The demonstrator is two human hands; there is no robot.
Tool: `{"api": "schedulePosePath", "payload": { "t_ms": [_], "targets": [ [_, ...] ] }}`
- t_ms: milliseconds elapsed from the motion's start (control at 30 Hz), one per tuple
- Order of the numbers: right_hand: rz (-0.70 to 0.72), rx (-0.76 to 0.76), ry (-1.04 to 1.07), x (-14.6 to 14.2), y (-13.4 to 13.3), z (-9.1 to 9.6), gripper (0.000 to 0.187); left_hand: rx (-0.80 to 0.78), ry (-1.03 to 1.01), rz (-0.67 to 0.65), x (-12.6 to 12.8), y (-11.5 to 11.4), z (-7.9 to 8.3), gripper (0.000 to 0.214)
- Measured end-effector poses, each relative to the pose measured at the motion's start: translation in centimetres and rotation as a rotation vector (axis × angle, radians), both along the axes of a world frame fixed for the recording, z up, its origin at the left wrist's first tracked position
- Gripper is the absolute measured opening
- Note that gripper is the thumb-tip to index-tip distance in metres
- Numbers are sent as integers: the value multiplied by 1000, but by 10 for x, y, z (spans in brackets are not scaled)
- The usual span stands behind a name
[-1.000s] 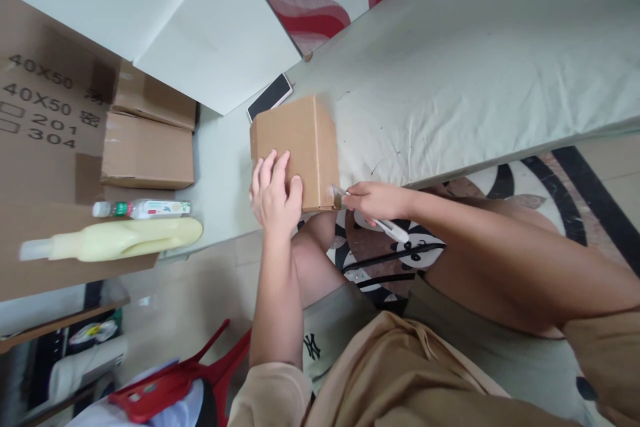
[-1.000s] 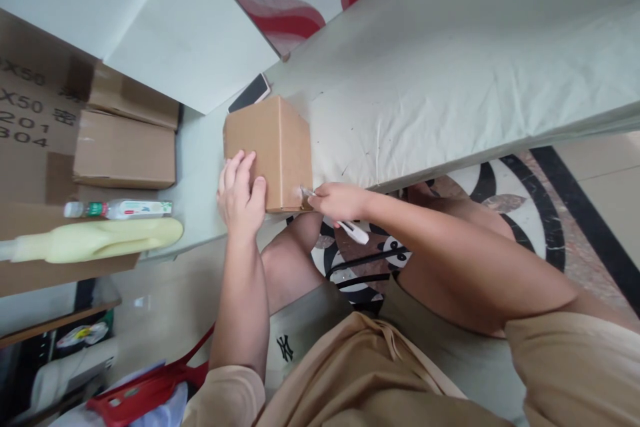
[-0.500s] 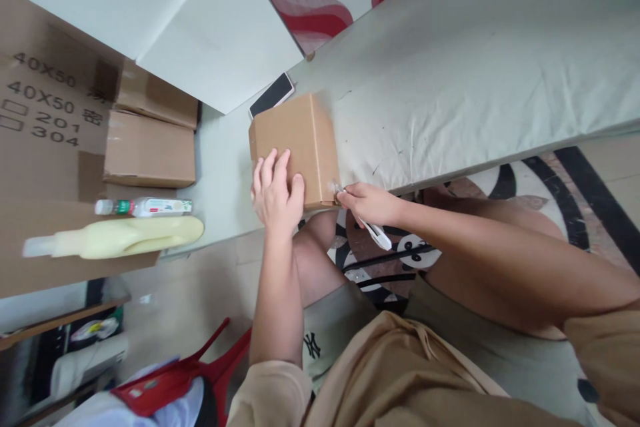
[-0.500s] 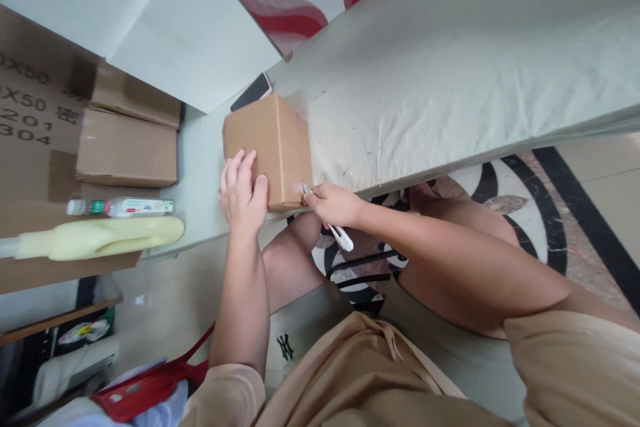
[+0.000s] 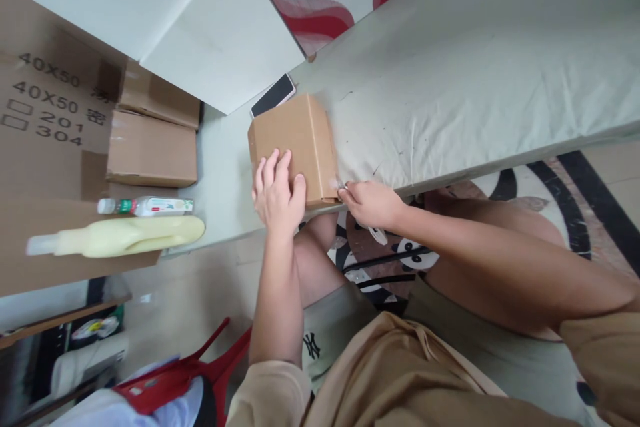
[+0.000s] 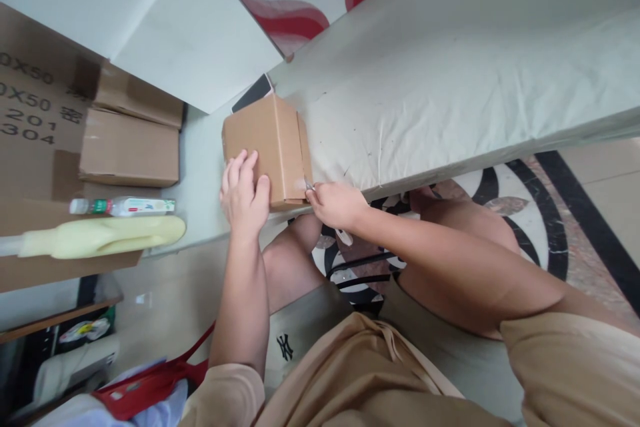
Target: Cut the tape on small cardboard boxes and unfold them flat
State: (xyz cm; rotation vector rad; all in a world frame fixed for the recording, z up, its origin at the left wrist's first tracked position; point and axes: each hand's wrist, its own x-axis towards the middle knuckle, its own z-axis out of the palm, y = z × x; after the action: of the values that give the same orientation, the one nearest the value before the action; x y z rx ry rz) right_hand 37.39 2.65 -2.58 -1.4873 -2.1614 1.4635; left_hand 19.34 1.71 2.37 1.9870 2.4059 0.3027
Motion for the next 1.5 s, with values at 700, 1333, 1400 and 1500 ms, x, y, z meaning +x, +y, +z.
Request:
{"api": "schedulePosePath", "payload": {
  "t_ms": [700,1333,1400,1500],
  "targets": [
    [47,-439,260,18,12,6,39,87,-25,7,1,4,-5,51],
    [44,-290,242,6,8,5,38,79,-51,-45,-4,2,-3,48],
    [22,-321,268,4,8,5,38,72,-49,-43,-4,2,-3,48],
    [-6,-343,282,2,7,5,41,61,-42,-37,-4,2,-2,49]
  ]
}}
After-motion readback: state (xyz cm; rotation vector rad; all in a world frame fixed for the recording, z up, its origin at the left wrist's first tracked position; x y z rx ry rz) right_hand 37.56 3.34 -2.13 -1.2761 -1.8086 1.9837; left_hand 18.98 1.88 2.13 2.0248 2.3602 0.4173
